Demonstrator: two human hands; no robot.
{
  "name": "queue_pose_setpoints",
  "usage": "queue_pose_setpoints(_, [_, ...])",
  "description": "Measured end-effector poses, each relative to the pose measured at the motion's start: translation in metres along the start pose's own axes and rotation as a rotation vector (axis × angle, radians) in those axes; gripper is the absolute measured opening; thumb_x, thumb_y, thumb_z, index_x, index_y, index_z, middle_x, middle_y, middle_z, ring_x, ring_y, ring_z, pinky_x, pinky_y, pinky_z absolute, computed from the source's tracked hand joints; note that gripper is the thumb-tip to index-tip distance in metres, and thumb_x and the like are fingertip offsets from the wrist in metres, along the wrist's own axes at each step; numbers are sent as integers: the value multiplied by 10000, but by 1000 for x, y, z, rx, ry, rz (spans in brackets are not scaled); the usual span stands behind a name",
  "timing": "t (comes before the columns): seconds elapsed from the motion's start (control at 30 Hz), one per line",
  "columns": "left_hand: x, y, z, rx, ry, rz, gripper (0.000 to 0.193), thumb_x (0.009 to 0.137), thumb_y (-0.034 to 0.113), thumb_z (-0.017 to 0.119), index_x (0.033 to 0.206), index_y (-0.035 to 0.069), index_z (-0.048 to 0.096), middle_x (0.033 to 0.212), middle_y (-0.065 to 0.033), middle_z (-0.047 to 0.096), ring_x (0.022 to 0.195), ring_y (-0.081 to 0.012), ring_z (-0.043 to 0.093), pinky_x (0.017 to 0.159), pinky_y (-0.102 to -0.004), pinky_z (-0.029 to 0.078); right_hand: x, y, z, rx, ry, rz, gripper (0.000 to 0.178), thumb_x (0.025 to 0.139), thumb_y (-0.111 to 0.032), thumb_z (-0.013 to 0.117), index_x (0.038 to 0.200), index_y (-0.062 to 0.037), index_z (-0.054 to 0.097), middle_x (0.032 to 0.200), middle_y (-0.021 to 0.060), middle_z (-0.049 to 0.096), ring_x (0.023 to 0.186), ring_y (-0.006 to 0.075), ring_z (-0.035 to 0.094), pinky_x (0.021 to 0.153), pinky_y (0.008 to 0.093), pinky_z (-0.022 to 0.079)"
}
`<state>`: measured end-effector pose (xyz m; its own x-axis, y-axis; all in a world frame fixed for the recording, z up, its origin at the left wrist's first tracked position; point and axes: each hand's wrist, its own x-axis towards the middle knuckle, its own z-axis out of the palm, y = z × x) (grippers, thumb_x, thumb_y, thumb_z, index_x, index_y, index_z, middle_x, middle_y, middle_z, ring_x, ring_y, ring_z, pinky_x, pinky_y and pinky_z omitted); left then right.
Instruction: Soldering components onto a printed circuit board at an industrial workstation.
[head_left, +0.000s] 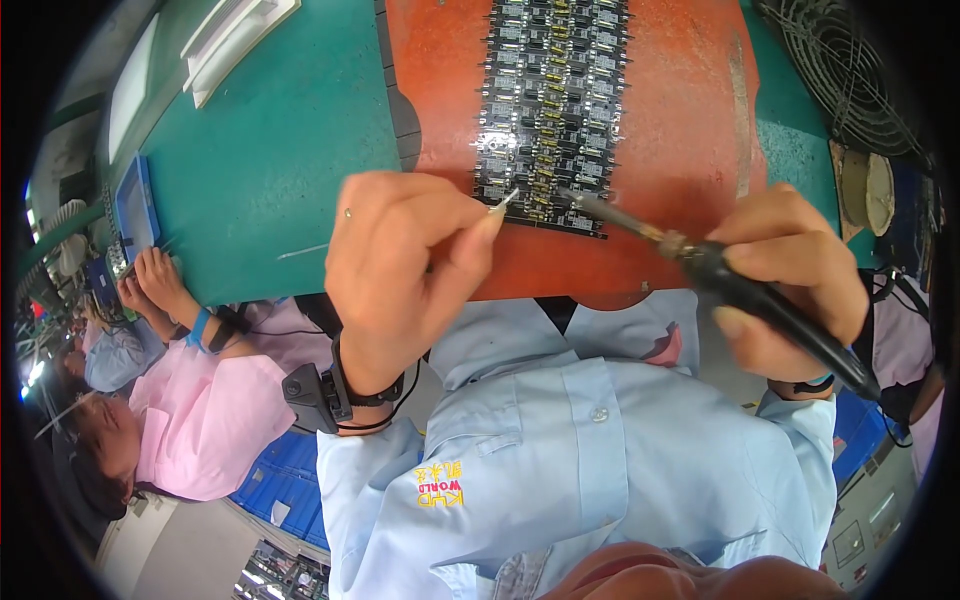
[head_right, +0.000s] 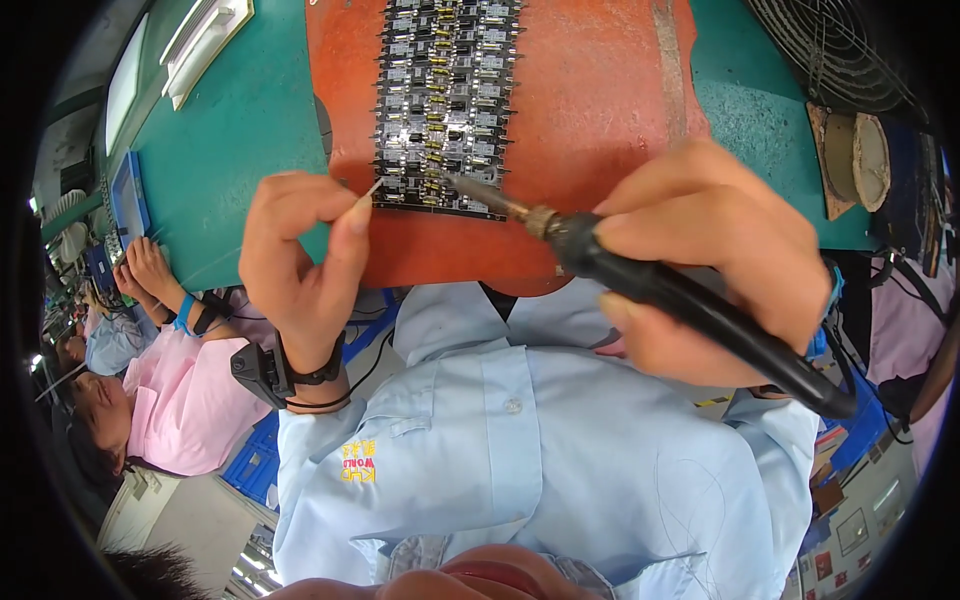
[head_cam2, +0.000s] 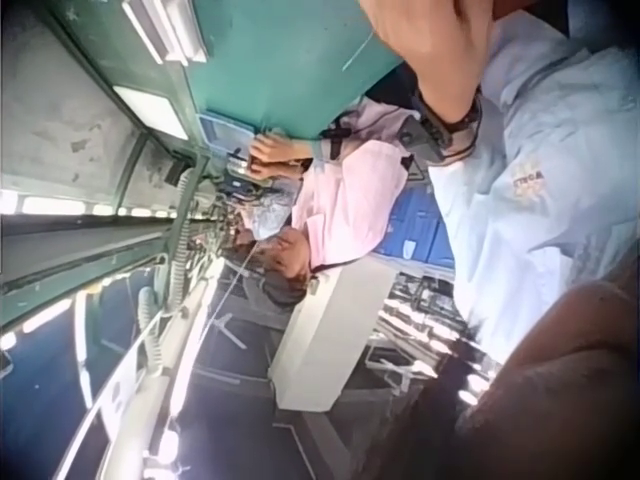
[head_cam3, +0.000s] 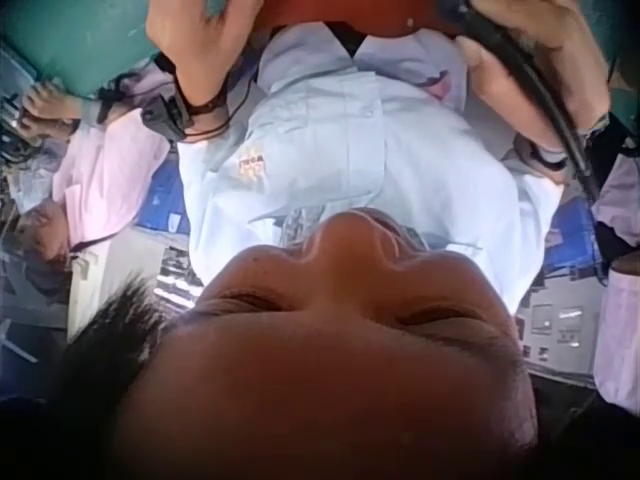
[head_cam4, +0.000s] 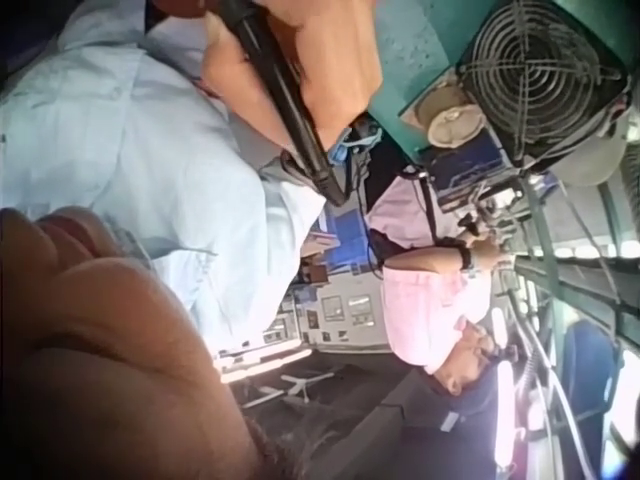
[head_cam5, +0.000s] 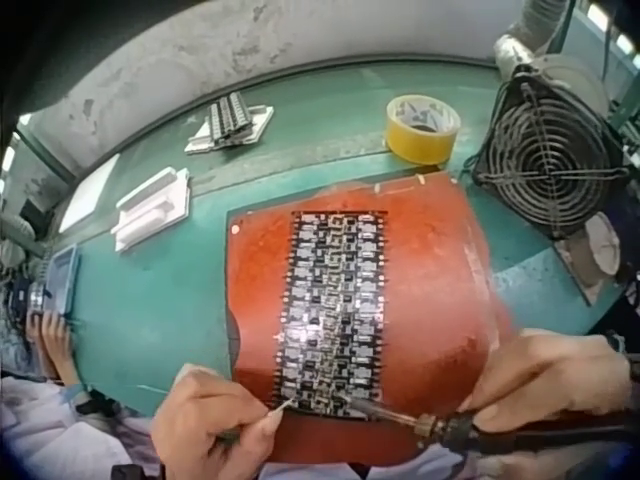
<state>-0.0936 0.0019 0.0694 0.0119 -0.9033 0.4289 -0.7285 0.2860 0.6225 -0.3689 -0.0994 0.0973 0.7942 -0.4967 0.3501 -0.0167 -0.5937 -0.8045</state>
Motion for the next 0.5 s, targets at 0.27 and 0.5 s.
queue_pose_setpoints(0.27, [6, 0, 10, -90, -22, -36, 195, 723, -53, 754, 873, 29, 659, 773, -90, 587, 683, -231, 584, 552, -302, 446, -7, 6, -7, 40, 85, 73, 360, 788, -143, 755, 1040, 46, 580, 908, 228, 620, 759, 252, 593, 673, 333, 466])
queue_pose_setpoints(0.5, [12, -3, 12, -10, -102, 19, 198, 700, -6, 758, 870, 47, 672, 785, -63, 560, 683, -246, 558, 592, -348, 428, 4, 6, -6, -26, -1, 81, 331, 777, -131, 757, 1012, 40, 598, 902, 222, 628, 764, 254, 606, 671, 338, 476])
